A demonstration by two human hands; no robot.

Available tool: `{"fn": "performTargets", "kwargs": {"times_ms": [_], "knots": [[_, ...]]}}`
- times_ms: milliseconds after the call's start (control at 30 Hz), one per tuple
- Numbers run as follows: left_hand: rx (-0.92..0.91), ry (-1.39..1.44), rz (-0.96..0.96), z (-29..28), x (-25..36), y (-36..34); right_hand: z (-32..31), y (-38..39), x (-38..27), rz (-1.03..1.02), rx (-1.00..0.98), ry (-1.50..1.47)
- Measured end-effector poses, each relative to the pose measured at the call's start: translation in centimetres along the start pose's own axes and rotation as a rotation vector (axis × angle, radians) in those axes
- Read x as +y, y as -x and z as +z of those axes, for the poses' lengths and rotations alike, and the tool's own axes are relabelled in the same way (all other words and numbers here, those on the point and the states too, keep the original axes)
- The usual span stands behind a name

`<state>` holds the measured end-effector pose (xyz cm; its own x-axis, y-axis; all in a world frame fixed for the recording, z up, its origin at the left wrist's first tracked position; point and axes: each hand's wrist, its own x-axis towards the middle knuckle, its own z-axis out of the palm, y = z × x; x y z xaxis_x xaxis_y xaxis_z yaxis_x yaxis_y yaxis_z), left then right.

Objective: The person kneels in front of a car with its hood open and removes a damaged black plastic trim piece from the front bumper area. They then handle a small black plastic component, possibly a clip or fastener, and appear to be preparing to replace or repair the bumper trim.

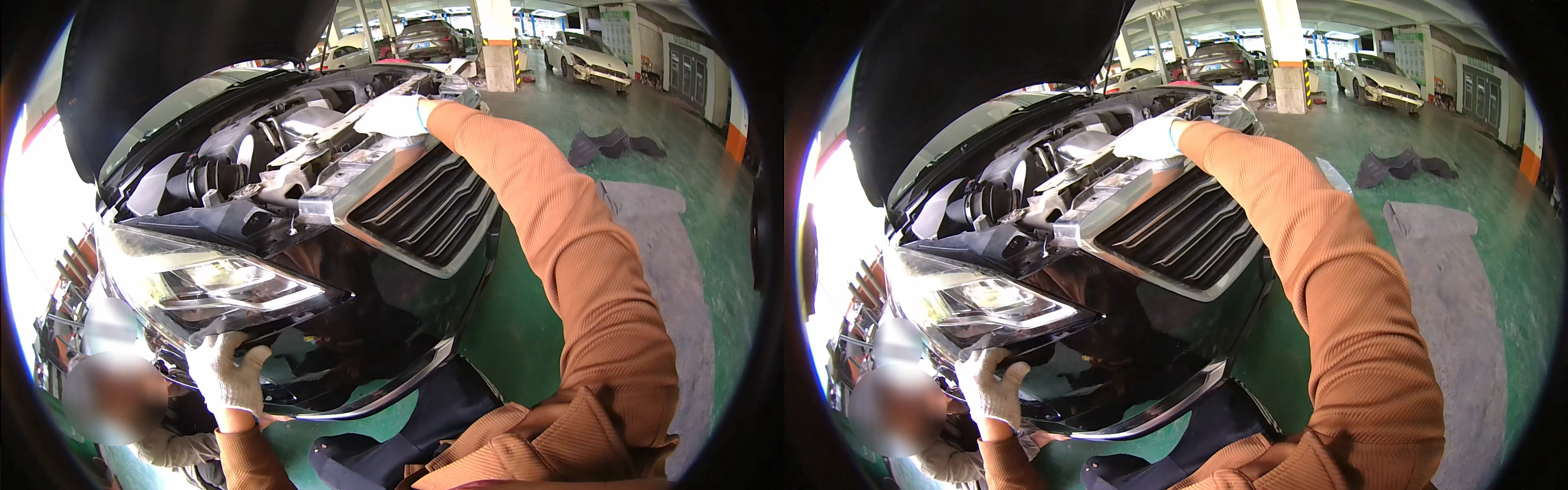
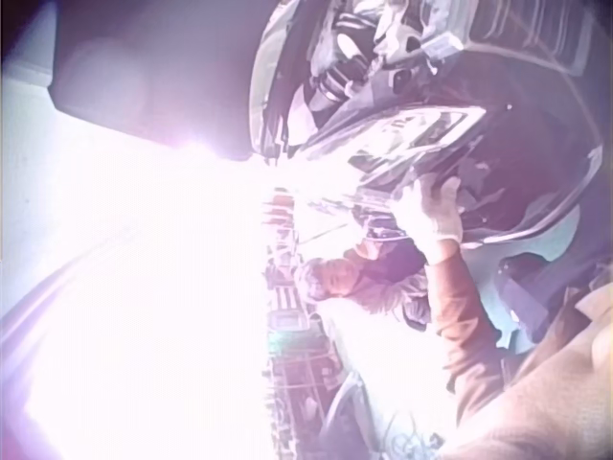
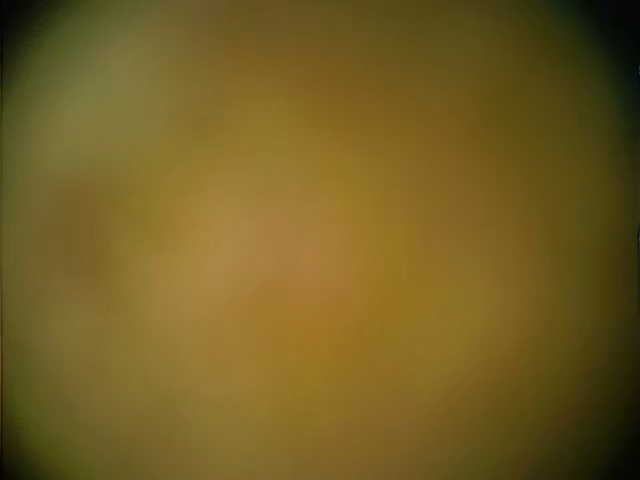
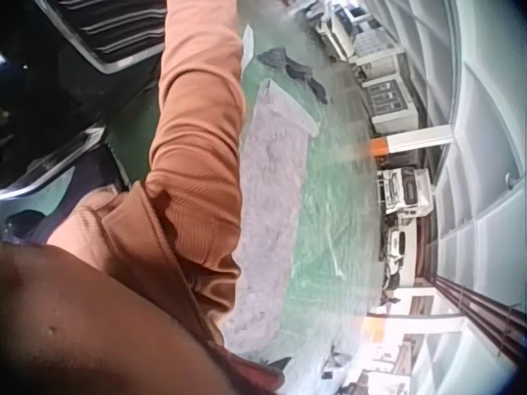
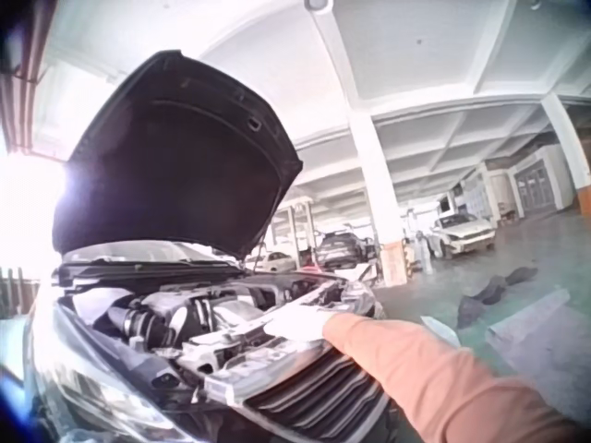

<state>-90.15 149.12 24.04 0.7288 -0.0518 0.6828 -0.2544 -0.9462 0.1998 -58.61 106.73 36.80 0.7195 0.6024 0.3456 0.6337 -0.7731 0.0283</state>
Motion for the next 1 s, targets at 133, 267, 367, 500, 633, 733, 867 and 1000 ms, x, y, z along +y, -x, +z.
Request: {"fn": "performTargets", "kwargs": {"times_ms": [133,267,367,500,633,733,867,1000], "knots": [[0.082,-0.017,0.052,0.5,-0.2,0.3,1.0,0.0,-0.9,-0.1,0.101,0.114],[0.061,-0.013,0.033,0.5,-0.9,0.3,1.1,0.5,-0.5,-0.286,0.334,0.29],[0.098,-0.037,0.07,0.6,-0.8,0.4,-0.7,1.8,-2.0,-0.137,0.223,0.041],[0.06,-0.008,0.047,0.9,-0.6,0.2,1.6,0.8,-0.2,-0.12,0.246,0.047],[0.116,-0.038,0.095,0.6,-0.3,-0.2,-0.1,1.5,-1.8,-0.154,0.192,0.098],[0.087,-0.068,0.083,0.1,-0.5,0.2,-0.2,1.0,-7.4,-0.306,0.178,0.131],[0.11,-0.042,0.09,0.8,-1.0,0.3,0.7,0.4,-9.7,-0.388,0.216,0.001],[0.045,-0.009,0.044,0.8,-1.0,0.0,0.5,0.8,-10.3,-0.086,0.113,-0.375]]}}
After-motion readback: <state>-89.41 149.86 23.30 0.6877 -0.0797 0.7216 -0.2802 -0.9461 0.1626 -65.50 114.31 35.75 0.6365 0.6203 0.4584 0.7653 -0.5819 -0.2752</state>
